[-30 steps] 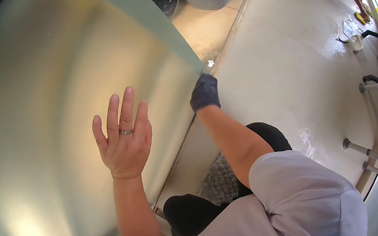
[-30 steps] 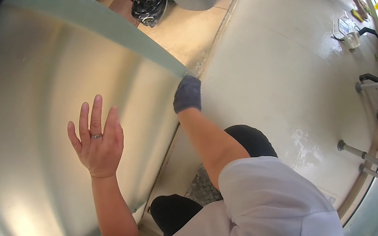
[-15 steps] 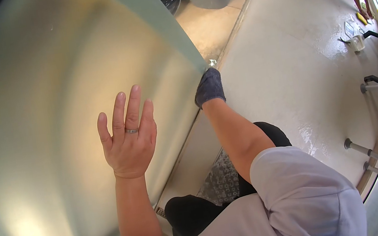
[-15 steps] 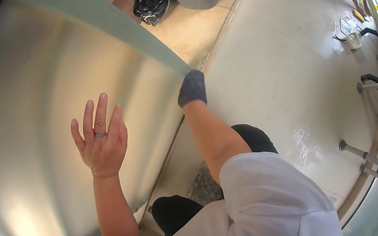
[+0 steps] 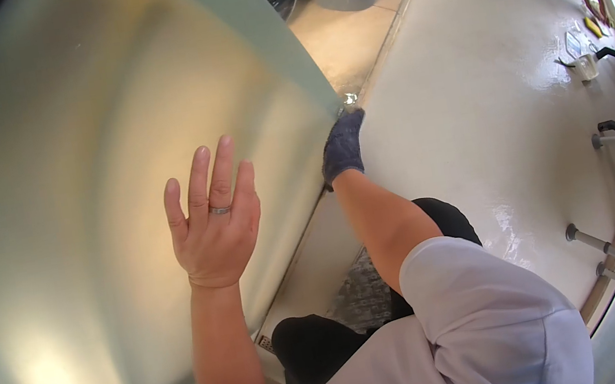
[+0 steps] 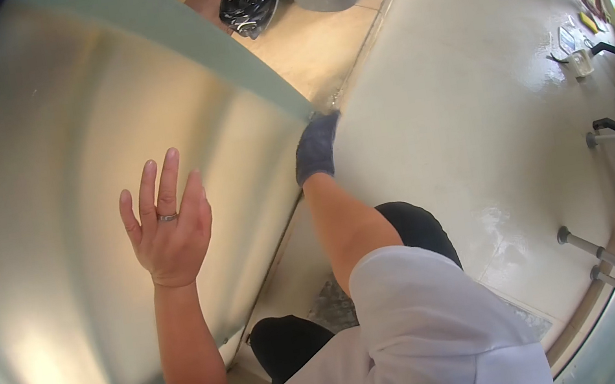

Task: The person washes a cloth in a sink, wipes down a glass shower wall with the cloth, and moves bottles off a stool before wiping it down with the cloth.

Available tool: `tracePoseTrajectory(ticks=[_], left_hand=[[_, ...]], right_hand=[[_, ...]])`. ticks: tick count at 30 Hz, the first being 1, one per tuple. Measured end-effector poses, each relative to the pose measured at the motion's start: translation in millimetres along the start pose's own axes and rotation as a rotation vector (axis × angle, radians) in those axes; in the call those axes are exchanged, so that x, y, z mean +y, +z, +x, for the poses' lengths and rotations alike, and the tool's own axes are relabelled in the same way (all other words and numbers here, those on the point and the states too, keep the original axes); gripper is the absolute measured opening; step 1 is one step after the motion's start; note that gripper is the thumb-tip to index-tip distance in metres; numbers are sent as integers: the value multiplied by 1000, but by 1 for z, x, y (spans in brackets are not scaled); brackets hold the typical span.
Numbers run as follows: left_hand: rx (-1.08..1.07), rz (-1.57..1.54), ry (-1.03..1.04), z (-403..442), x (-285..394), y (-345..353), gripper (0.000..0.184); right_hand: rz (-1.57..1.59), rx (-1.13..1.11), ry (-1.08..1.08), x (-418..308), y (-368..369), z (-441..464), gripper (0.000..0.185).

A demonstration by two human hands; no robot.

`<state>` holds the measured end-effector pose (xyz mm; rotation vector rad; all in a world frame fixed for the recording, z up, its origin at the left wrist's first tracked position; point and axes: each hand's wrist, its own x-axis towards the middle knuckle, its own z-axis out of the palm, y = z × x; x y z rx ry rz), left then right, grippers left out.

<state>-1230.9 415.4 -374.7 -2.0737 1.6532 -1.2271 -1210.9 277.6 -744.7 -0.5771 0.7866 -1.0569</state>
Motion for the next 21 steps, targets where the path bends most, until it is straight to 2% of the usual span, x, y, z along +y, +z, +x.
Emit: tracePoseTrajectory(ticks=[5, 7, 10, 11, 12, 13, 14, 15, 16, 17, 18, 19, 20, 21], left_hand=[[-33, 13, 5, -3, 1, 4, 17], [-46, -38, -11, -2, 2, 0, 20], [-131, -134, -17, 2, 1, -13, 27], [-162, -165, -15, 2, 0, -16, 30], [36, -548, -79, -6, -11, -14, 34], [126, -578, -86, -17, -13, -8, 33], [216, -612, -92, -26, -13, -2, 33], [83, -504, -21, -22, -12, -5, 29], [-48, -390, 47, -16, -12, -11, 26], [-120, -272, 91, -7, -9, -17, 21], [9, -284, 51, -6, -4, -10, 17], [35, -309, 37, -8, -4, -8, 17], [63, -339, 25, -10, -4, -7, 17], [55, -331, 27, -9, -3, -6, 17]], right_hand=[[-125, 133, 41, -44, 49, -70, 40], [-78, 89, 64, -69, 68, -91, 41], [93, -106, -7, -127, 120, -129, 45], [160, -208, -88, -149, 134, -139, 46], [246, -319, -166, -168, 148, -148, 47], [143, -447, -350, -191, 160, -147, 48], [-242, -481, -638, -214, 161, -144, 52], [-637, -502, -916, -226, 158, -139, 57], [-810, -495, -814, -212, 145, -121, 50], [-663, -237, -986, -169, 130, -101, 42], [-536, -256, -606, -152, 115, -99, 39], [-317, -194, -182, -136, 100, -97, 38], [-130, -58, 152, -120, 85, -94, 41], [-86, 24, 235, -101, 70, -98, 42]])
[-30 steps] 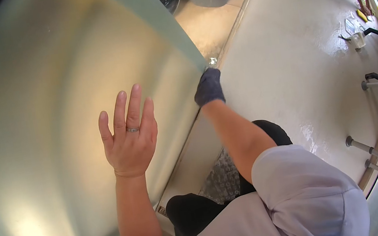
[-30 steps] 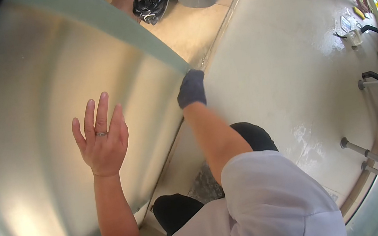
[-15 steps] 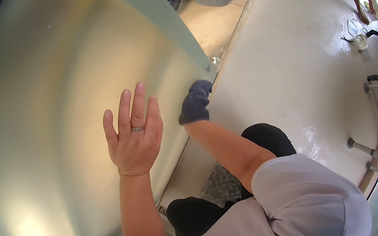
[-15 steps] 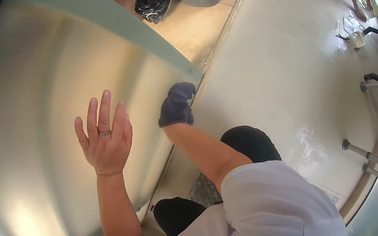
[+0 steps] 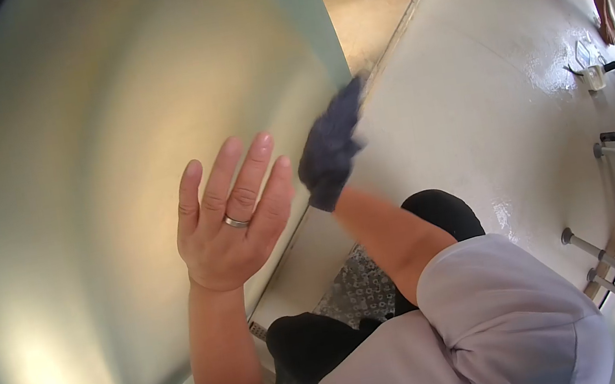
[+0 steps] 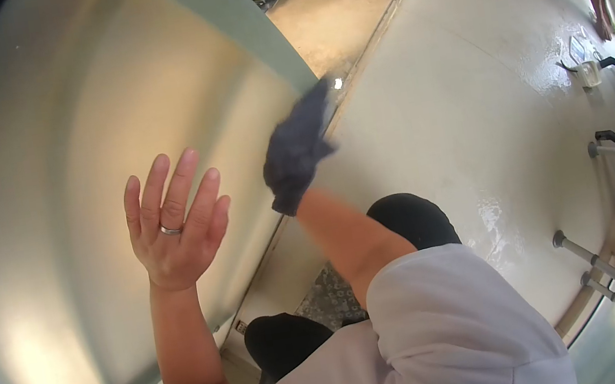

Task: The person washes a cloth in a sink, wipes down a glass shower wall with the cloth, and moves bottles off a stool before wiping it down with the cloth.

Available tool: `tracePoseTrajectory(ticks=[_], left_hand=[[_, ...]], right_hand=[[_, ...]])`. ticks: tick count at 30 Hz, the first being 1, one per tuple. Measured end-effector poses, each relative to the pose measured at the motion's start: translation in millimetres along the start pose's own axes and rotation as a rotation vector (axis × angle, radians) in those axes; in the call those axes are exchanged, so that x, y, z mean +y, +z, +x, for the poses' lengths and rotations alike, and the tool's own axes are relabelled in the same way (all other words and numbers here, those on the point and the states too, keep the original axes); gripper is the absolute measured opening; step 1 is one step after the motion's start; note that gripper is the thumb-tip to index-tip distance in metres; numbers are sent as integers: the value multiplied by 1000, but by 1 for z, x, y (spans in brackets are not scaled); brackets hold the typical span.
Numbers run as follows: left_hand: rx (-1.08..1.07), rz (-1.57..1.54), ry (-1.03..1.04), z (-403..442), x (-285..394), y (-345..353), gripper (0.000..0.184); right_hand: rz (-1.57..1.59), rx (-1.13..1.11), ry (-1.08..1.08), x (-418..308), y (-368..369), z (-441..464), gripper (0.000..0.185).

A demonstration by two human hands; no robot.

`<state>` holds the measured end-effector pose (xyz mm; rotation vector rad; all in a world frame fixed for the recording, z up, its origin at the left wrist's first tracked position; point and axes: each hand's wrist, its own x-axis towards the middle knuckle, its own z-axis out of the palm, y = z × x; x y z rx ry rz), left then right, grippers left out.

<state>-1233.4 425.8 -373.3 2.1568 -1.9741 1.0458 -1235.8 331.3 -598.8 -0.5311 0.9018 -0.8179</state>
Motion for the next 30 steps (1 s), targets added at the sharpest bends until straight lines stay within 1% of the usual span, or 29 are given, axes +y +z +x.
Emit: tracePoseTrajectory(ticks=[2, 4, 7, 9, 11, 12, 14, 15, 17, 19, 20, 21, 22, 23, 25, 26, 28, 29, 30], left_hand=[[-18, 16, -13, 3, 3, 3, 16], [11, 30, -16, 1, 1, 9, 16], [30, 40, 2, 1, 1, 7, 14], [30, 43, 19, 2, -1, 7, 13], [15, 47, 13, 2, 1, 6, 13], [18, 53, 3, 2, 2, 8, 12], [34, 69, -23, 4, 4, 10, 12], [43, 72, -23, 5, 3, 10, 11], [51, 74, -25, 4, 3, 11, 10], [39, 86, 22, 3, 1, 12, 11], [26, 89, 44, 1, 1, 12, 15], [26, 82, 42, -1, 2, 13, 14], [30, 81, 37, -1, 2, 15, 14], [36, 84, 31, 0, 1, 16, 14], [35, 69, 7, 3, 2, 14, 14], [33, 61, -4, 2, 4, 12, 14], [34, -46, -9, 2, 3, 6, 18], [42, -99, -13, 1, 4, 4, 19], [73, -210, -75, 2, 7, -1, 21]], right_hand=[[-9, 93, 21, 33, -16, -2, 44], [-34, 143, -11, 50, -25, 11, 47], [53, 180, 26, 53, -44, 65, 52], [144, 184, 51, 39, -49, 95, 56], [96, 154, -87, 25, -40, 99, 59], [38, 145, -206, 16, -34, 93, 61], [-200, 155, -575, -4, -25, 80, 63], [-240, 141, -631, -4, -27, 85, 63], [-327, 124, -371, 7, -44, 104, 58], [-400, 116, 256, 48, -88, 161, 49], [-820, 78, 271, 51, -91, 155, 47], [-1239, 38, 286, 54, -94, 148, 45], [-1370, 62, 223, 59, -93, 141, 44], [-1262, 121, 96, 60, -85, 124, 44], [-938, 175, -140, 65, -64, 68, 43], [-871, 140, -198, 68, -57, 34, 43], [-771, 2, -309, 75, -32, -41, 42], [-792, -115, -388, 73, -19, -74, 41], [-819, -251, -478, 67, -8, -99, 41]])
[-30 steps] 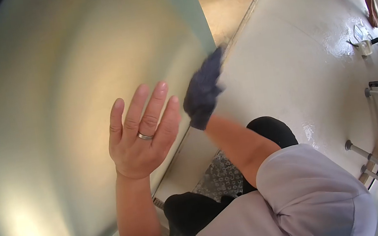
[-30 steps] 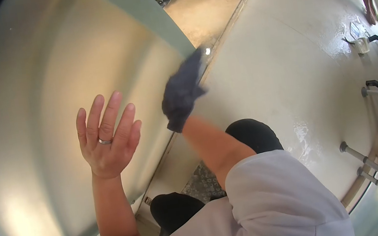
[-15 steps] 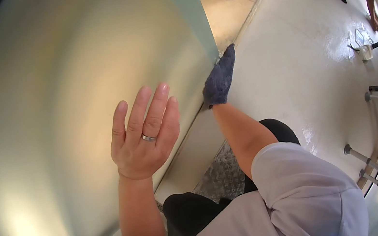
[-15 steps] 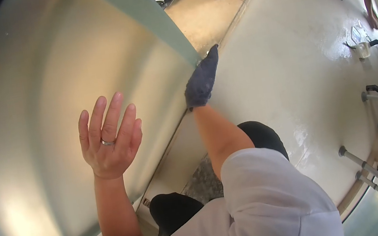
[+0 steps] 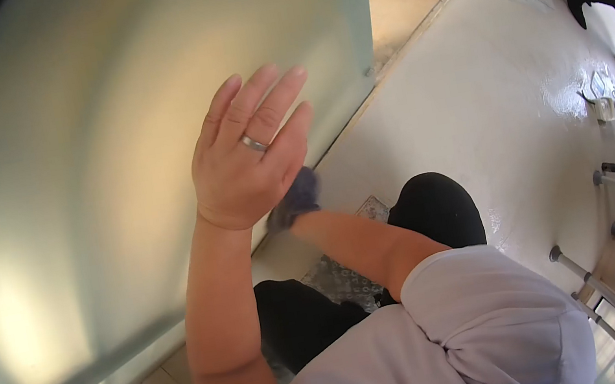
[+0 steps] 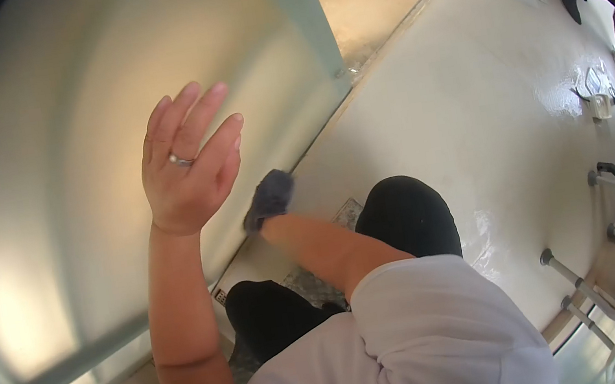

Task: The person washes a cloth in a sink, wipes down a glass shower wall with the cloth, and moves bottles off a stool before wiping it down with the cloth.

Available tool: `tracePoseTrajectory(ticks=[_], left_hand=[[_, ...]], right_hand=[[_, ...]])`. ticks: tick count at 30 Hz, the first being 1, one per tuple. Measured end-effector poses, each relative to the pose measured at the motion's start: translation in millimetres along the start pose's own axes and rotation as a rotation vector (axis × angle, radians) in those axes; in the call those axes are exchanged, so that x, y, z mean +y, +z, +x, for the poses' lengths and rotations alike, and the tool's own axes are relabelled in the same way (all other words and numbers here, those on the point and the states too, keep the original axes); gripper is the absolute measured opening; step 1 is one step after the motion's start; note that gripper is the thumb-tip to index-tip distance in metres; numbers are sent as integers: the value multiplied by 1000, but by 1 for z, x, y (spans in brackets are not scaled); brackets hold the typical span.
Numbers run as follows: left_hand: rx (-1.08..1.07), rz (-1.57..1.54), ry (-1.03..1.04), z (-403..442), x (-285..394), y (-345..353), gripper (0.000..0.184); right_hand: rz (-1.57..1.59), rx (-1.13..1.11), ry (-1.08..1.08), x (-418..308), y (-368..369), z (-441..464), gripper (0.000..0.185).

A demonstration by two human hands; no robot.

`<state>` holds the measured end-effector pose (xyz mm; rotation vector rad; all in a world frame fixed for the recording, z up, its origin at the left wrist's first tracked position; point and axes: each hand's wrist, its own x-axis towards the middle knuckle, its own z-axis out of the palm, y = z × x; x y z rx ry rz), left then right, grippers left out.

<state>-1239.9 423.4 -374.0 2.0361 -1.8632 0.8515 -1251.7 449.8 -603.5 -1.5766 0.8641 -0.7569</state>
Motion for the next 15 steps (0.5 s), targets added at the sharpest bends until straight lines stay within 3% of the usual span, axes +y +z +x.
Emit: tracePoseTrajectory(ticks=[3, 5, 8, 11, 15], left_hand=[[9, -257, -158, -14, 15, -22, 25], [-70, -310, -207, -38, 27, -43, 26], [-256, -301, -314, -88, 36, -66, 26], [-322, -357, -544, -138, 42, -85, 30], [-388, -592, -975, -187, 57, -80, 25]], right_hand=[[-173, -221, -399, -27, -5, 14, 40], [-401, -252, -494, -13, -23, 57, 39], [-988, -278, -276, 10, -61, 120, 37], [-1641, -549, 93, -3, -71, 128, 36], [-1192, -465, -162, -7, -23, 39, 36]])
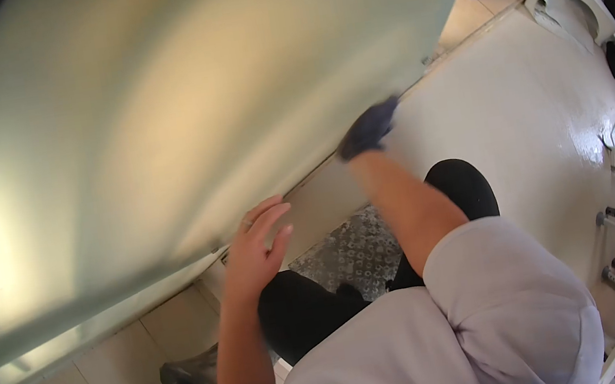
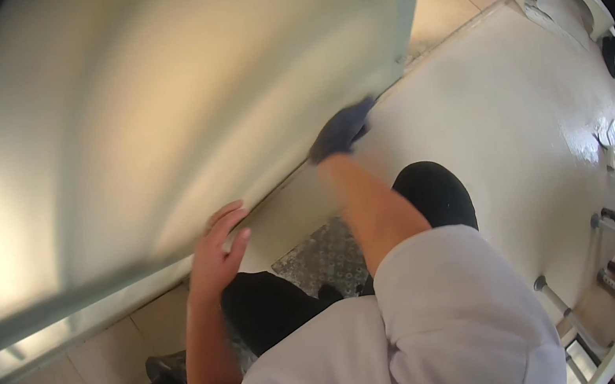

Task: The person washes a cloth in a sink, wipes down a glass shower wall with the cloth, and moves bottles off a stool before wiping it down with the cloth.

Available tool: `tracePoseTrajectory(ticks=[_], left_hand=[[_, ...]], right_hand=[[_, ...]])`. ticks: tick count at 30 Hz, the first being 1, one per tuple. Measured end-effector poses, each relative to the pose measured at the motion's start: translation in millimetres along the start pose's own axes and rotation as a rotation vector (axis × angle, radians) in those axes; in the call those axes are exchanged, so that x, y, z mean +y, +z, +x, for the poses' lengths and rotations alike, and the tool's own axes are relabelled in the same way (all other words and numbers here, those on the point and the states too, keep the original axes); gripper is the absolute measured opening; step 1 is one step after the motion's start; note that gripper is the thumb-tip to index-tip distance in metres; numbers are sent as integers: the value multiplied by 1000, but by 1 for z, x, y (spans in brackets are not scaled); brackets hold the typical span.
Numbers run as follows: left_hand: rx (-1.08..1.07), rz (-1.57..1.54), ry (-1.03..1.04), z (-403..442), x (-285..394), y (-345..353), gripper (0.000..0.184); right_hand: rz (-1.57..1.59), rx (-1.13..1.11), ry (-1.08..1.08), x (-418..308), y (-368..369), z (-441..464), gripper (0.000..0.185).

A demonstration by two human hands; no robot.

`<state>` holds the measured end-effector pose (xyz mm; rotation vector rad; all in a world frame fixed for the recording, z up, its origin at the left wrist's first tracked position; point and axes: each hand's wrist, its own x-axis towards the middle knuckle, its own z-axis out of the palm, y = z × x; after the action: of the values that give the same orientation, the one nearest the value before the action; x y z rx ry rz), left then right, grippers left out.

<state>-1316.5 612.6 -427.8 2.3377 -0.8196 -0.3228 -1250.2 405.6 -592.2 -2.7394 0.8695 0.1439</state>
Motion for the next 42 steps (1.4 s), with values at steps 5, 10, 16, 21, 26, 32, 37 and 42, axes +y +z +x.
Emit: tracePoseTrajectory(ticks=[5, 10, 16, 21, 26, 32, 37, 42], left_hand=[[-36, 22, -337, -15, -77, 63, 7], [-317, -184, -316, -14, -66, 46, 12], [-361, -272, -441, -25, -61, 55, 21], [119, -143, 200, -44, -124, 128, 23], [88, -299, 63, -37, -175, 139, 25], [-168, -453, -314, 26, -54, 72, 29], [-298, -306, 89, 21, -47, 97, 26], [-20, -264, 116, -19, -116, 122, 26]], right_hand=[[588, 247, -842, -99, -4, -78, 37], [279, 377, -730, -26, -36, 19, 37], [-27, 335, -221, -22, -54, 24, 38], [419, 162, -990, -140, -27, -121, 39], [467, 116, -1229, -95, -53, -73, 40], [14, 684, -472, 60, -119, 67, 42], [81, 273, -512, -43, -107, -48, 43], [849, 152, -1487, -132, -72, -131, 41]])
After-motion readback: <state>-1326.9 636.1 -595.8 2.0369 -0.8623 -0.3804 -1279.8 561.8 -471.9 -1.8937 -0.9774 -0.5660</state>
